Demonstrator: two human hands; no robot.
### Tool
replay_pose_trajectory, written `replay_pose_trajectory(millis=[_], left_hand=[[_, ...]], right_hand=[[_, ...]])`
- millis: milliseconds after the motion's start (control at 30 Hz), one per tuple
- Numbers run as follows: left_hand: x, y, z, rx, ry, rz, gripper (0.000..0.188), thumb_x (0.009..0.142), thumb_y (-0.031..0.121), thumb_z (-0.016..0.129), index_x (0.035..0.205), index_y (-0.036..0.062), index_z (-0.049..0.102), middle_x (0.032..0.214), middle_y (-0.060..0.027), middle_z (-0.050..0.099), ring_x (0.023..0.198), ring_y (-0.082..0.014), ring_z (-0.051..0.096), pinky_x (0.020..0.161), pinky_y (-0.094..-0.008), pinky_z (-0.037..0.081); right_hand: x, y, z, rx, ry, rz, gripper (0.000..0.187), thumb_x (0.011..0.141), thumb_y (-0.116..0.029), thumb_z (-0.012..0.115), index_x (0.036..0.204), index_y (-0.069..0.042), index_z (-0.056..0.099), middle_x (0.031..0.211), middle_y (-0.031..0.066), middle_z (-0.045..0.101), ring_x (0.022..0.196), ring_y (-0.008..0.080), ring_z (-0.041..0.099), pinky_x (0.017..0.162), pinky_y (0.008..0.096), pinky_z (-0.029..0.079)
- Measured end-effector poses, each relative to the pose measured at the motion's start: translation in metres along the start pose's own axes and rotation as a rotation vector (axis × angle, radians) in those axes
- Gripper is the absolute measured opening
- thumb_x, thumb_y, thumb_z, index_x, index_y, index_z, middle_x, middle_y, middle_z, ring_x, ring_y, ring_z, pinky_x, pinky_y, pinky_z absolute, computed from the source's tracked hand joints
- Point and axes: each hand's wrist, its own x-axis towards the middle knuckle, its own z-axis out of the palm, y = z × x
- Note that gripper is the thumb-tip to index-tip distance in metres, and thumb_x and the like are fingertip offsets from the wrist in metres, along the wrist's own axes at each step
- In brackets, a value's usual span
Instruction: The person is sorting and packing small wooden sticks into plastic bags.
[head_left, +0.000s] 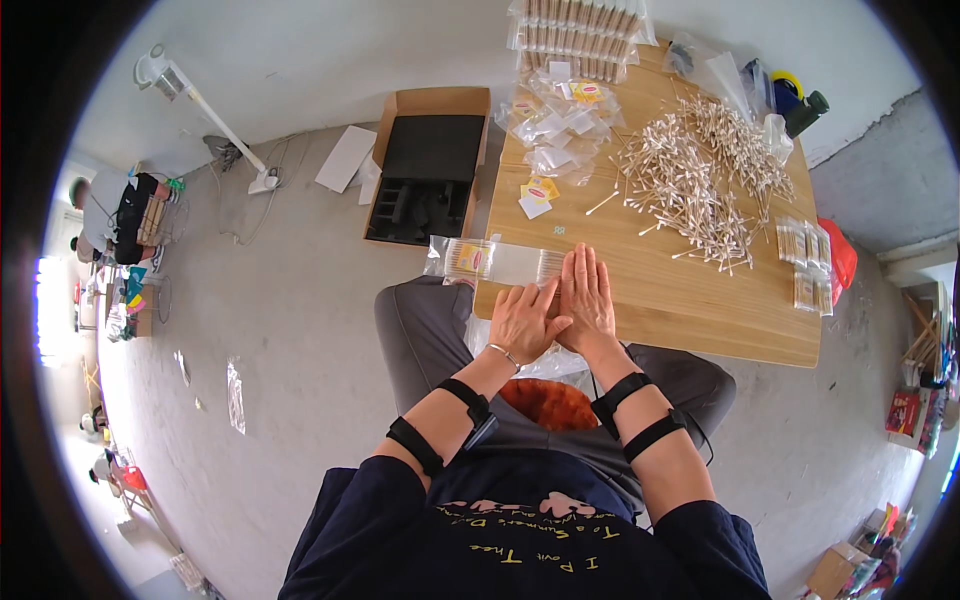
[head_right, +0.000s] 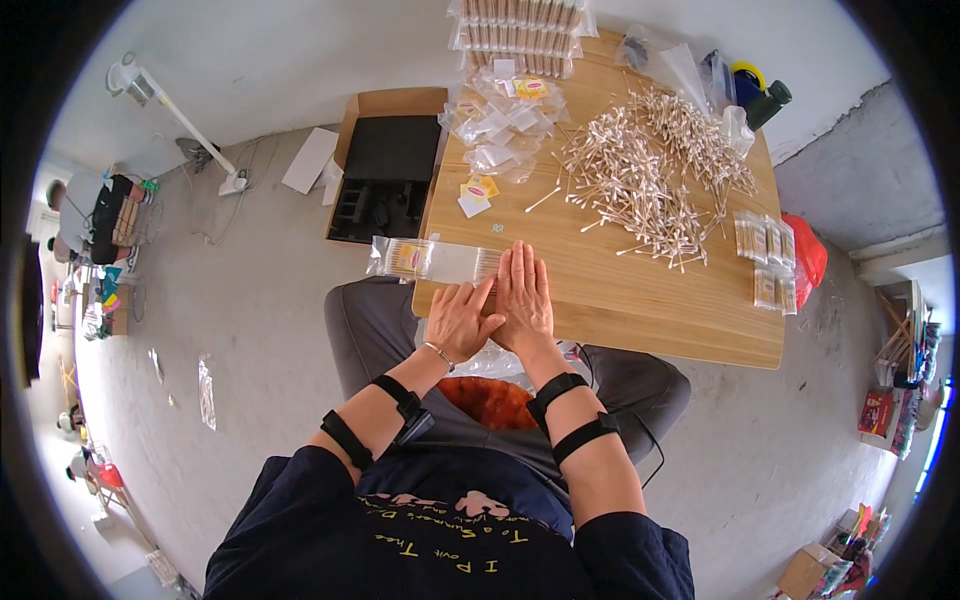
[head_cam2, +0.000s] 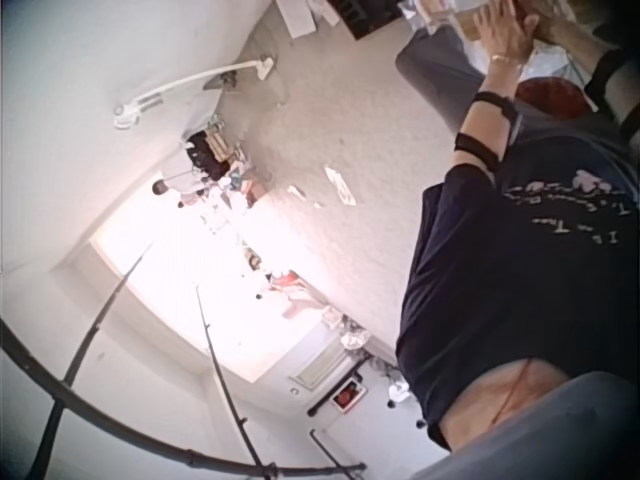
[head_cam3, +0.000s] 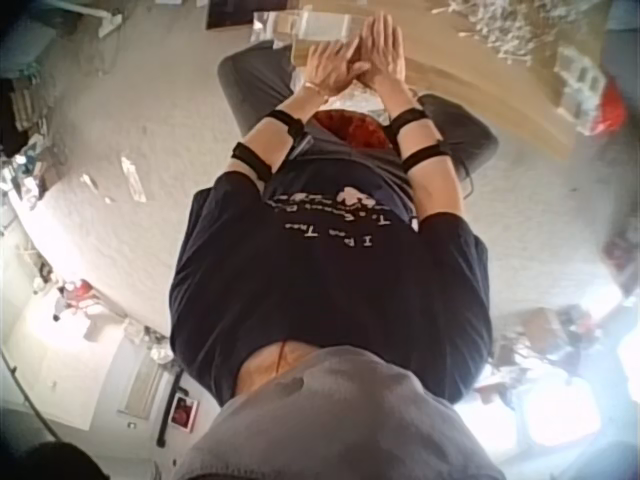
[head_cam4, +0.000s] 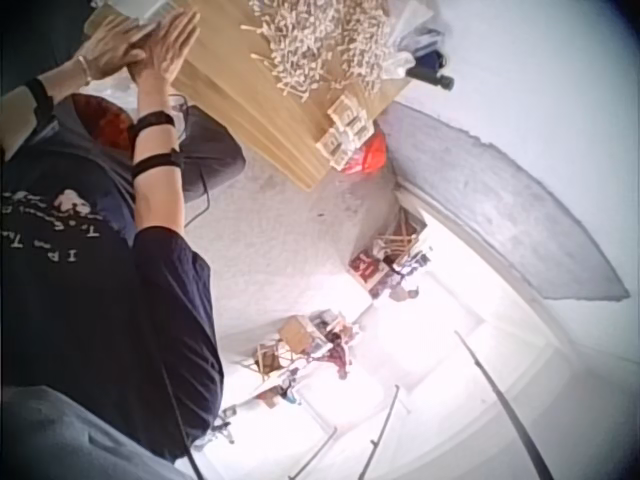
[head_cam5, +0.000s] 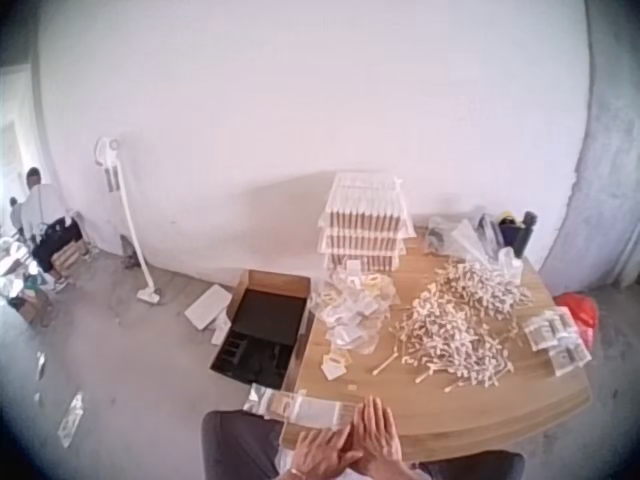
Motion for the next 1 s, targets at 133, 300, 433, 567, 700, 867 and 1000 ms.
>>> replay_pose_trajectory(millis=[133,300,433,567,700,867,1000], left_hand=[[0.000,-0.001,0.000,-0.006,-0.018,-0.019,0.071,0.095,0.063,0.043,0.137,0.0070,0.051,0.098,-0.0140,0.062,0.092,-0.0334,0.059,0.084,-0.0442,0.042],[0.006,0.000,0.002,-0.022,0.044,-0.037,0.071,0.096,0.062,0.042,0.138,0.0063,0.051,0.096,-0.0144,0.065,0.089,-0.0336,0.061,0.084,-0.0440,0.043],[0.010,0.001,0.000,0.001,0.002,-0.042,0.069,0.096,0.062,0.042,0.136,0.0060,0.053,0.092,-0.0147,0.065,0.087,-0.0341,0.061,0.083,-0.0439,0.044],[0.009,0.002,-0.001,-0.002,-0.005,-0.047,0.067,0.096,0.061,0.042,0.134,0.0073,0.055,0.093,-0.0150,0.066,0.087,-0.0345,0.062,0.083,-0.0440,0.044],[0.009,0.003,-0.003,-0.013,-0.019,-0.058,0.065,0.096,0.061,0.042,0.133,0.0086,0.055,0.094,-0.0149,0.066,0.088,-0.0345,0.062,0.083,-0.0443,0.045],[0.012,0.003,-0.004,-0.042,-0.021,-0.092,0.064,0.096,0.059,0.043,0.135,0.0086,0.053,0.101,-0.0169,0.068,0.093,-0.0360,0.064,0.086,-0.0447,0.046],[0.023,0.004,-0.007,-0.063,-0.160,-0.180,0.065,0.097,0.057,0.044,0.139,0.0082,0.050,0.101,-0.0184,0.070,0.093,-0.0378,0.065,0.087,-0.0459,0.046]], right_hand=[[-0.001,-0.002,-0.004,0.053,-0.003,-0.011,0.087,0.089,-0.037,0.051,0.154,0.007,0.012,0.162,0.0254,0.007,0.152,0.0360,0.006,0.124,0.0461,0.008],[0.000,-0.003,-0.007,0.060,-0.019,-0.002,0.084,0.090,-0.037,0.048,0.154,0.006,0.013,0.163,0.0245,0.007,0.153,0.0357,0.005,0.124,0.0460,0.007],[0.000,-0.003,-0.006,0.088,0.006,-0.003,0.081,0.091,-0.032,0.047,0.154,0.007,0.014,0.162,0.0259,0.008,0.152,0.0364,0.006,0.123,0.0467,0.008],[0.000,-0.003,-0.004,0.098,0.015,0.001,0.080,0.091,-0.032,0.046,0.154,0.006,0.014,0.162,0.0253,0.008,0.152,0.0360,0.006,0.123,0.0464,0.008],[0.000,-0.003,-0.007,0.120,0.000,0.012,0.080,0.092,-0.032,0.046,0.154,0.006,0.014,0.162,0.0247,0.008,0.153,0.0355,0.005,0.123,0.0463,0.007],[0.001,-0.004,-0.008,0.078,-0.049,0.017,0.084,0.092,-0.040,0.045,0.154,0.006,0.012,0.163,0.0241,0.005,0.153,0.0361,0.003,0.124,0.0465,0.005],[-0.001,-0.001,0.000,0.099,0.027,-0.006,0.082,0.093,-0.039,0.045,0.154,0.007,0.014,0.163,0.0244,0.007,0.152,0.0364,0.005,0.124,0.0466,0.006]])
